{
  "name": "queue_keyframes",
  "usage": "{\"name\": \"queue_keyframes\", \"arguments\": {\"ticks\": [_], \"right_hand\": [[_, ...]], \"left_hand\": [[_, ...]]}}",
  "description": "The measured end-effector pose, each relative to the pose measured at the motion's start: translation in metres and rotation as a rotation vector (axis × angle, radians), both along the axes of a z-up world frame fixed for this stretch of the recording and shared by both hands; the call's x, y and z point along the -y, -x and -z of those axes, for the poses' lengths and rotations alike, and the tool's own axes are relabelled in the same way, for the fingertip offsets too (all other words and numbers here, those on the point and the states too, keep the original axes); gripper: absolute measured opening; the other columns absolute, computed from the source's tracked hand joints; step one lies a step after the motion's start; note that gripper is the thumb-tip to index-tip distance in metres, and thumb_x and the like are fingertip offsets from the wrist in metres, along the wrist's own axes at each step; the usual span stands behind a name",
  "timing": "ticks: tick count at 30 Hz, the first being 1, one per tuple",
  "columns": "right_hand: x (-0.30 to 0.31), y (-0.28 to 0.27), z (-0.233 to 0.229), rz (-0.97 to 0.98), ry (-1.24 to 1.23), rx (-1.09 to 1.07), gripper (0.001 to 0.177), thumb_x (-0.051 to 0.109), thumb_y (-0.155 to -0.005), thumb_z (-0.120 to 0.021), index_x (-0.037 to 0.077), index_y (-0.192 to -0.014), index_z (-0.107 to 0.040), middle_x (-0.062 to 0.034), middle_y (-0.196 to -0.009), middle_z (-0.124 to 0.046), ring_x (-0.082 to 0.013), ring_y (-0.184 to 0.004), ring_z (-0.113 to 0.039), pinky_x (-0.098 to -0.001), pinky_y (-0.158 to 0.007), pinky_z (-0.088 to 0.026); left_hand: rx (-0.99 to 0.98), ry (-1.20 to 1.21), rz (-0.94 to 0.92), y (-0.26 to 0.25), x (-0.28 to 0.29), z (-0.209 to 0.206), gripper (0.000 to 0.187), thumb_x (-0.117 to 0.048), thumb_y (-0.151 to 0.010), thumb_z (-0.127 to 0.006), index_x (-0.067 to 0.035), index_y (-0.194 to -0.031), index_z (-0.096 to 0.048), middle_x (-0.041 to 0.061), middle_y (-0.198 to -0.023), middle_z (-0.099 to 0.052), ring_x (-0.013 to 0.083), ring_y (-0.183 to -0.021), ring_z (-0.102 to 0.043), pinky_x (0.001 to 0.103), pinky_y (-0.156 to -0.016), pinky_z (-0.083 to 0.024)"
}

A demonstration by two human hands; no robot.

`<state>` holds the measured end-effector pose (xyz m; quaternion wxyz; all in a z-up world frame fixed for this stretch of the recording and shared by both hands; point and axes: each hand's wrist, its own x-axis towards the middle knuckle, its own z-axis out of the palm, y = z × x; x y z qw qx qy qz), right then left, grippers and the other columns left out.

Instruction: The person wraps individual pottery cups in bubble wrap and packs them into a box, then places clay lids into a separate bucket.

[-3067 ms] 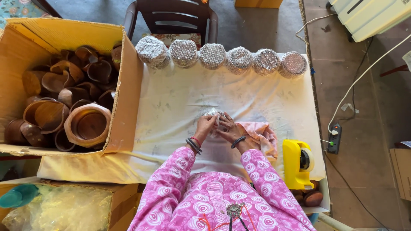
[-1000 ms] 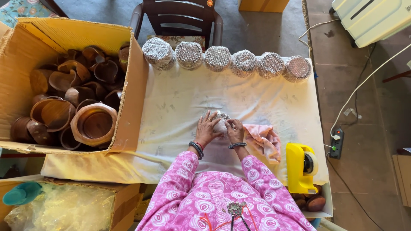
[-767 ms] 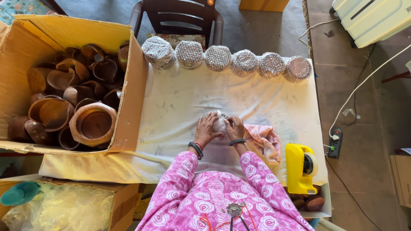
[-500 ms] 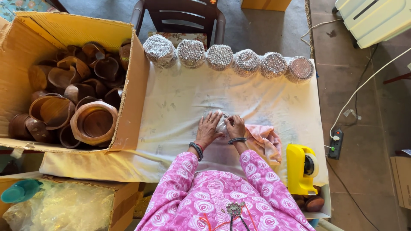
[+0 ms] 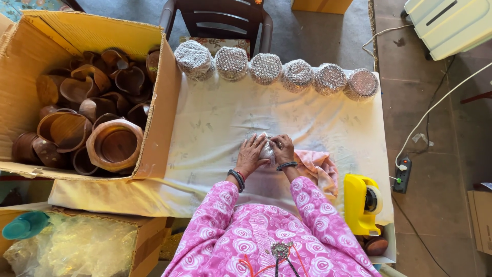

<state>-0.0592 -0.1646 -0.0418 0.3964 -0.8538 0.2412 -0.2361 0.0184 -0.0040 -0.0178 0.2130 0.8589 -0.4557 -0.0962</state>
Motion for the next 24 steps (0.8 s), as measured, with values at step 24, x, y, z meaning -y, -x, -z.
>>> {"name": "queue_keyframes", "arguments": {"ticks": [24], "right_hand": [[0.053, 0.032, 0.025, -0.390, -0.778, -0.063, 0.040, 0.003, -0.090, -0.064, 0.011, -0.127, -0.074, -0.0074, -0.151, -0.050, -0.0202, -0.140, -0.049, -0.0348, -0.113, -0.046]], "left_hand": [[0.052, 0.132, 0.116, -0.003, -0.003, 0.001, 0.079, -0.050, -0.076, -0.079, -0.024, -0.146, -0.056, 0.009, -0.162, -0.039, 0.0259, -0.151, -0.032, 0.047, -0.120, -0.030]]}}
